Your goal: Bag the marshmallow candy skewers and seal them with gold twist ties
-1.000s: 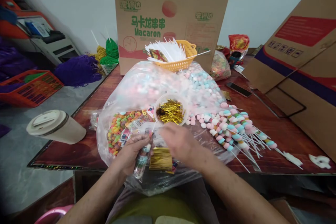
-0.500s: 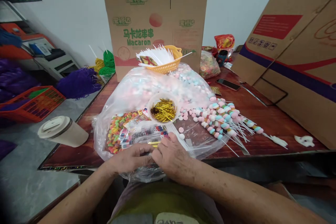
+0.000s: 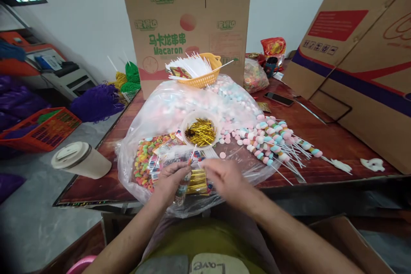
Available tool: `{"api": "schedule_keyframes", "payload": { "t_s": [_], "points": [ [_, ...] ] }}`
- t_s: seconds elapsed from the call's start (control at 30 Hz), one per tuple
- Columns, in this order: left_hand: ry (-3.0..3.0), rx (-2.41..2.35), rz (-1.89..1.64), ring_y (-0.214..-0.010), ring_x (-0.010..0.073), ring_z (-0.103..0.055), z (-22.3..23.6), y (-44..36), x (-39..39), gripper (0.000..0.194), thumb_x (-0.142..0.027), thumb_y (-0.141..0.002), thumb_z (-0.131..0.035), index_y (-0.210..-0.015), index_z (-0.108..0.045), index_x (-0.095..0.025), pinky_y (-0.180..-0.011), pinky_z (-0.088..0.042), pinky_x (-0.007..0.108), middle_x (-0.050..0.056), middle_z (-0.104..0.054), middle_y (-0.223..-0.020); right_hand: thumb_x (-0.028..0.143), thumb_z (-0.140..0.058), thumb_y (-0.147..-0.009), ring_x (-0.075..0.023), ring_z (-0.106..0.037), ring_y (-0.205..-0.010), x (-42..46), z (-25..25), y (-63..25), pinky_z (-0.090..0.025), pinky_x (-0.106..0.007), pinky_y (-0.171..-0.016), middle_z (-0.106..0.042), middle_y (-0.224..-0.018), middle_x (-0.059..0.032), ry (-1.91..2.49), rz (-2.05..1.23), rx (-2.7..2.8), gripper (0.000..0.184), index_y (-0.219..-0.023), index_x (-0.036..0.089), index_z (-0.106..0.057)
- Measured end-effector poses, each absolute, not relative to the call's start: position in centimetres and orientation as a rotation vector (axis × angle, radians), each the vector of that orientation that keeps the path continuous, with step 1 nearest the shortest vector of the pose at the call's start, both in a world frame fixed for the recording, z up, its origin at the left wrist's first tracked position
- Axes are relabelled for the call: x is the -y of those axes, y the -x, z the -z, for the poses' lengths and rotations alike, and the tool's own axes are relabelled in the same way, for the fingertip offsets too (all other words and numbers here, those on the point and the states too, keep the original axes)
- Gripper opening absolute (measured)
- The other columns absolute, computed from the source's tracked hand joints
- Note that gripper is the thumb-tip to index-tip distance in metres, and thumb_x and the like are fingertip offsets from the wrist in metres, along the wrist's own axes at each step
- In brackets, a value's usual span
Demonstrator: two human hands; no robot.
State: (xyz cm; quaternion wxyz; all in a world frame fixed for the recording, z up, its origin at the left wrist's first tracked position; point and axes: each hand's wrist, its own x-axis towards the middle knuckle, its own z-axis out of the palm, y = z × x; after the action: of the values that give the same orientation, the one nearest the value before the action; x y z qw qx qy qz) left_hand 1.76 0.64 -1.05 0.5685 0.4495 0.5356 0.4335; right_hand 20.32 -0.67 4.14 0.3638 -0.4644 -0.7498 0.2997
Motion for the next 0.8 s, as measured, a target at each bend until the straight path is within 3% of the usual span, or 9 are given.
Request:
{"api": "schedule_keyframes", "payload": {
  "t_s": [0.1,0.2,0.4,0.5,0.63,0.8],
  "points": [
    [-0.762,-1.163,-1.046,-0.054,0.0094,-0.052,0.7,-2.4,-0.5,0.021,-0.033,-0.058,-0.073,-0.069,-0.067,-0.016,-0.05,-0.041,0.019,-0.002,-0.061,-0.06,0.031,-0.039,-0.089,-0.0094,-0.047,-0.054,2.2,-1.6,-18.5,-0.041,-0.025,-0.055,-0.057,-0.077,-0.0012,1.08,-1.146,1.68,0.026,-0.101,0.019,-0.059],
    [-0.668,-1.105,-1.04,-0.049,0.0077,-0.051,0.3,-2.7,-0.3,0.022,-0.03,-0.052,-0.077,-0.066,-0.068,-0.015,-0.048,-0.04,0.019,-0.002,-0.062,-0.057,0.035,-0.043,-0.088,-0.0065,-0.04,-0.045,2.1,-0.2,-17.3,-0.036,-0.023,-0.046,-0.056,-0.075,0.0014,1.055,-1.321,1.416,0.028,-0.11,0.019,-0.048],
    [-0.64,-1.027,-1.047,-0.049,0.0077,-0.052,-0.3,-2.3,0.0,0.024,-0.025,-0.047,-0.081,-0.065,-0.07,-0.014,-0.047,-0.04,0.019,0.0,-0.065,-0.059,0.038,-0.052,-0.081,-0.0038,-0.036,-0.038,1.7,-1.2,-17.6,-0.028,-0.019,-0.038,-0.058,-0.063,0.0033,1.152,-1.382,1.273,0.021,-0.079,0.019,-0.042],
    [-0.648,-0.928,-1.049,-0.051,0.0083,-0.055,-0.6,-2.5,0.2,0.021,-0.022,-0.046,-0.082,-0.062,-0.071,-0.013,-0.049,-0.041,0.019,0.002,-0.068,-0.065,0.039,-0.055,-0.077,-0.0043,-0.035,-0.035,1.7,-1.6,-17.3,-0.025,-0.018,-0.036,-0.056,-0.057,0.0063,1.179,-1.411,1.191,0.024,-0.08,0.021,-0.04],
    [-0.594,-0.886,-1.008,-0.046,0.0098,-0.055,-0.6,-3.0,0.3,0.023,-0.022,-0.046,-0.082,-0.062,-0.07,-0.012,-0.048,-0.041,0.02,0.002,-0.065,-0.053,0.043,-0.055,-0.074,-0.0048,-0.034,-0.033,1.5,-0.9,-16.7,-0.024,-0.017,-0.035,-0.055,-0.053,0.0076,1.167,-1.485,1.165,0.028,-0.082,0.022,-0.038],
    [-0.503,-0.967,-1.065,-0.047,0.011,-0.056,-0.4,-3.3,0.1,0.028,-0.02,-0.042,-0.082,-0.064,-0.068,-0.011,-0.049,-0.042,0.023,0.002,-0.065,-0.055,0.04,-0.055,-0.076,-0.0059,-0.037,-0.038,1.7,-0.1,-17.7,-0.028,-0.019,-0.038,-0.053,-0.052,0.0051,1.228,-1.439,1.344,0.022,-0.075,0.019,-0.049]
  ]
}}
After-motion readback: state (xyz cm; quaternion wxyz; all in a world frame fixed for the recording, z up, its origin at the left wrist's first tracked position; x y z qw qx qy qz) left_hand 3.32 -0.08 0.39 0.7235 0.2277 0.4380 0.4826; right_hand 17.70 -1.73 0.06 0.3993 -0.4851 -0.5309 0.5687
